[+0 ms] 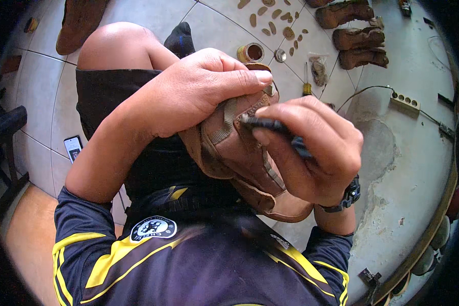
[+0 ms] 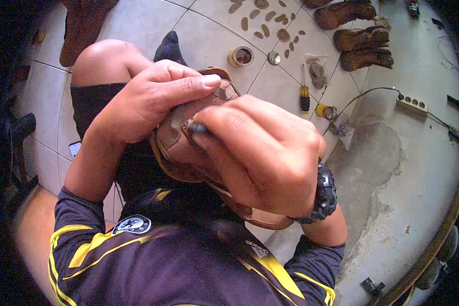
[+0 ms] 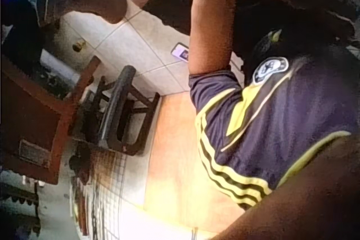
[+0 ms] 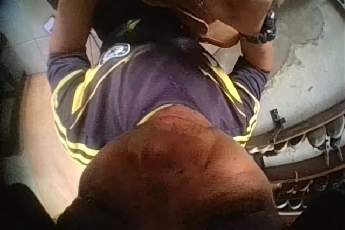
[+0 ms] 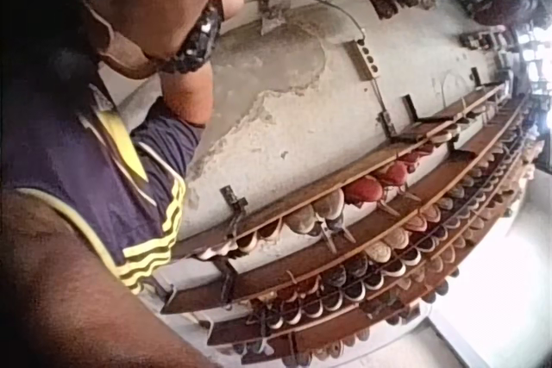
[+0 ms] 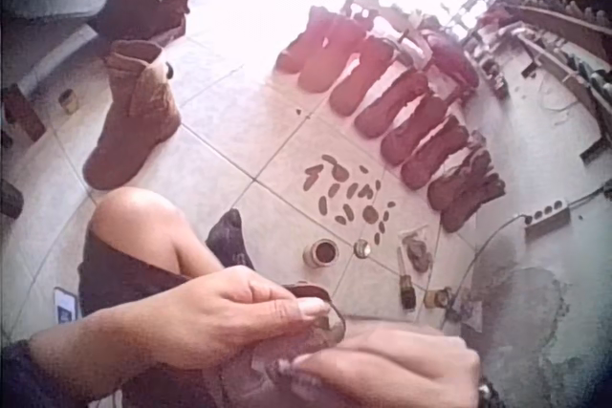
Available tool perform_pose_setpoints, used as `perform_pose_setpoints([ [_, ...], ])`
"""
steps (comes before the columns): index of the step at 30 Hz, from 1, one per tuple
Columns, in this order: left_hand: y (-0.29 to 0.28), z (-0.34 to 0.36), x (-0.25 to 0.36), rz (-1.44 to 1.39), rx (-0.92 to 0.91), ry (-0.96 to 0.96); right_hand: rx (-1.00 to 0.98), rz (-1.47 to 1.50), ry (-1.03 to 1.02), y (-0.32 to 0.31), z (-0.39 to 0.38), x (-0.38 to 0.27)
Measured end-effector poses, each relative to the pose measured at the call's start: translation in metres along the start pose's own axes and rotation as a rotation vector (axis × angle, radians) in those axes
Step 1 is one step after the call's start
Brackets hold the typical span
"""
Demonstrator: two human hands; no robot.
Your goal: Repairing and refurbishing tan combat boots by applying adhesive and inspecting the components.
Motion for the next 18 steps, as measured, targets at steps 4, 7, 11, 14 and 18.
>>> perform_pose_setpoints([
  [4, -0.003, 0.0, -0.001, -0.022, 0.021, -0.025, -0.035, -0.017, -0.061, -0.003, -0.006, -0.002],
  [7, -0.006, 0.0, 0.0, 0.021, 0.016, 0.008, -0.003, -0.052, -0.129, -0.004, -0.004, -0.002],
  [11, -0.006, -0.002, 0.0, -0.002, 0.024, -0.054, -0.062, -0.049, -0.209, -0.002, -0.01, -0.002],
  [14, -0.004, -0.001, -0.001, -0.06, 0.01, -0.039, -0.062, -0.057, -0.221, -0.004, -0.011, 0.004],
  [18, -0.006, 0.0, 0.0, -0.045, 0.076, -0.012, -0.032, -0.091, -0.285, -0.002, -0.019, 0.007],
])
Point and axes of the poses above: each hand's wrist, its own z-axis towards the middle knuckle, its own y-axis out of the palm, x = y × z, the point moved 6 cm from there along z, towards the middle knuckle, and after that the axes turned 12 degrees about -z, right-handed, at the moved point
